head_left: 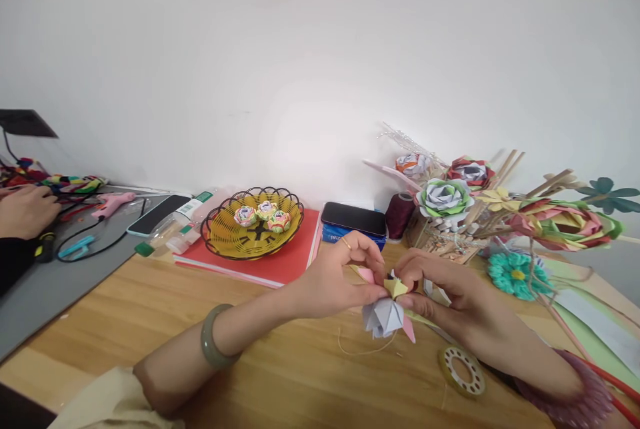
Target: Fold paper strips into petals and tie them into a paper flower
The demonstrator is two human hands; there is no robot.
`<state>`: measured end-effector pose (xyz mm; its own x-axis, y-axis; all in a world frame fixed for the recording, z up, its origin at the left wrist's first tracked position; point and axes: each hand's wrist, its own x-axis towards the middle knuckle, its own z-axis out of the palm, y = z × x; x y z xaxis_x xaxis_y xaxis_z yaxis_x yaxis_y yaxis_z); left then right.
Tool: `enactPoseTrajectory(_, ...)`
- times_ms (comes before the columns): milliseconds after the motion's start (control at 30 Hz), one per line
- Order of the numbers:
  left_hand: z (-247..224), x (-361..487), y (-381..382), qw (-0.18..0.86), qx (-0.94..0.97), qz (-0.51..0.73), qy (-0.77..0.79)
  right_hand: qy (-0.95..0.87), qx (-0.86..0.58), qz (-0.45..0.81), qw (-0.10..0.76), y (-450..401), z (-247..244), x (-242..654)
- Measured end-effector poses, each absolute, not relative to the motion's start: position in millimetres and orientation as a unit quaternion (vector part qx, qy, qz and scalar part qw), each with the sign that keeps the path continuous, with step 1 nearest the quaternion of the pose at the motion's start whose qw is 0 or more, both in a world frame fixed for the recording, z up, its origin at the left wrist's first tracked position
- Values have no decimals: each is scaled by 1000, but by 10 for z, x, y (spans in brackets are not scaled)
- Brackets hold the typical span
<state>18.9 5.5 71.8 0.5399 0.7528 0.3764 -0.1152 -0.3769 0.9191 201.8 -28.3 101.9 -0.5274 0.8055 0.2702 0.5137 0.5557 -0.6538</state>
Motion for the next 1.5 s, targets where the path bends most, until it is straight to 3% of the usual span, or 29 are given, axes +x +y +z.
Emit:
enactPoseTrajectory(100, 711, 196, 92, 627, 640, 370, 246, -809, -409, 296, 302, -259, 980, 1998)
enactPoseTrajectory(233, 676, 210, 138, 700, 584, 323, 255, -779, -409, 346, 327, -231, 930, 1984)
enactPoseTrajectory(433, 722, 211, 123, 696, 577, 333, 266, -742, -409, 410, 336, -208, 910, 1993)
enactPoseTrajectory(733, 701, 226, 113, 674, 596, 333, 281, -720, -403, 489, 284, -178, 883, 2010)
enactPoseTrajectory(1033, 675, 177, 222, 804, 472, 260, 252, -692, -412, 505, 310, -165, 825, 1974)
enactPoseTrajectory(1300, 677, 237, 174, 737, 522, 287, 318, -641, -444, 551, 297, -131, 811, 1994)
enactPoseTrajectory(1500, 672, 253, 171, 735, 508, 296, 338, -604, -435, 579, 333, -112, 780, 1971)
